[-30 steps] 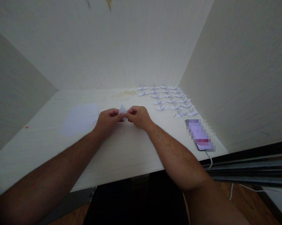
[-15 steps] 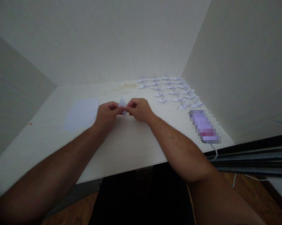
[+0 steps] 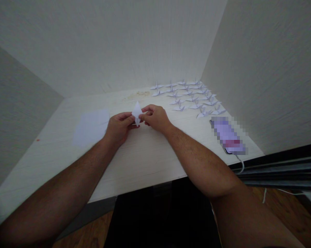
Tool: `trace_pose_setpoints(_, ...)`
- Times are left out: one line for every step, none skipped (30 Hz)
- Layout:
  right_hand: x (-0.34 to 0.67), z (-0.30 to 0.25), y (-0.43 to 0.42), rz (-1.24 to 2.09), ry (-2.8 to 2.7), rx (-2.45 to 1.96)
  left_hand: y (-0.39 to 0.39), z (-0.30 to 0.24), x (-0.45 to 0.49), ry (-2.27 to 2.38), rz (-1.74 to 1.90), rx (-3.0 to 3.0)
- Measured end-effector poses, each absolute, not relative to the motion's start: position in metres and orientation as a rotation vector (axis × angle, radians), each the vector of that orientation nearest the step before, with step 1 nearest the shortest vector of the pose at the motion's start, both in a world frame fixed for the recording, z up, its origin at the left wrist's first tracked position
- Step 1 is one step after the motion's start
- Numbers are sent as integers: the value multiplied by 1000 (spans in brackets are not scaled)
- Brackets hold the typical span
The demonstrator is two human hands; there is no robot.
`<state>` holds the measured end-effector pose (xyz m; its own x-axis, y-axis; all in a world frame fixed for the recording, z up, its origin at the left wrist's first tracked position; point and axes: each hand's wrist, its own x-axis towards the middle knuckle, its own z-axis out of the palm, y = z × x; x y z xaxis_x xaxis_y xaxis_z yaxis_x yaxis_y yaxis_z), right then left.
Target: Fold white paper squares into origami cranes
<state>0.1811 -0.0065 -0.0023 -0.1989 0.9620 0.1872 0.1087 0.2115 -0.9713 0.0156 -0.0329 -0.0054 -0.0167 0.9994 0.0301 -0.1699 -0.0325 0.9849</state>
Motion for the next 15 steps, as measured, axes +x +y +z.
trace_pose_setpoints(181,-4,-6,1073,-1538,-1032,-33,-5,16,1081,1332,1083)
trace_pose_setpoints(181,-5,-6,1016,-1560,-1018,-33,-5,16,1085,1344,1069)
trace_pose_setpoints(181,-6,-7,963,-1589,-1011,-33,-5,17,1091,1351,1061)
trace_pose_setpoints(181,-6,-7,919,-1621,-1008,-33,-5,17,1101,1353,1059)
trace_pose_setpoints(181,-6,-8,892,-1651,-1008,-33,-5,17,1110,1345,1068)
trace_pose_setpoints(181,-5,-8,874,-1667,-1011,-33,-5,18,1117,1334,1082)
trace_pose_setpoints(181,-5,-8,858,-1667,-1015,-34,-6,18,1120,1325,1099)
trace_pose_setpoints(181,-4,-9,846,-1657,-1021,-34,-6,18,1118,1318,1115)
trace_pose_setpoints(180,-4,-9,835,-1640,-1030,-34,-7,18,1112,1314,1132)
trace_pose_setpoints(180,-4,-9,825,-1619,-1040,-34,-7,18,1101,1312,1147)
trace_pose_setpoints(179,-5,-8,818,-1598,-1046,-35,-8,17,1087,1310,1159)
trace_pose_setpoints(178,-5,-8,819,-1582,-1046,-35,-8,17,1070,1308,1170)
trace_pose_setpoints(178,-6,-8,826,-1573,-1038,-35,-9,17,1054,1304,1180)
trace_pose_setpoints(177,-7,-8,835,-1573,-1027,-35,-9,17,1040,1303,1185)
trace_pose_setpoints(177,-7,-8,842,-1577,-1018,-35,-9,17,1031,1308,1184)
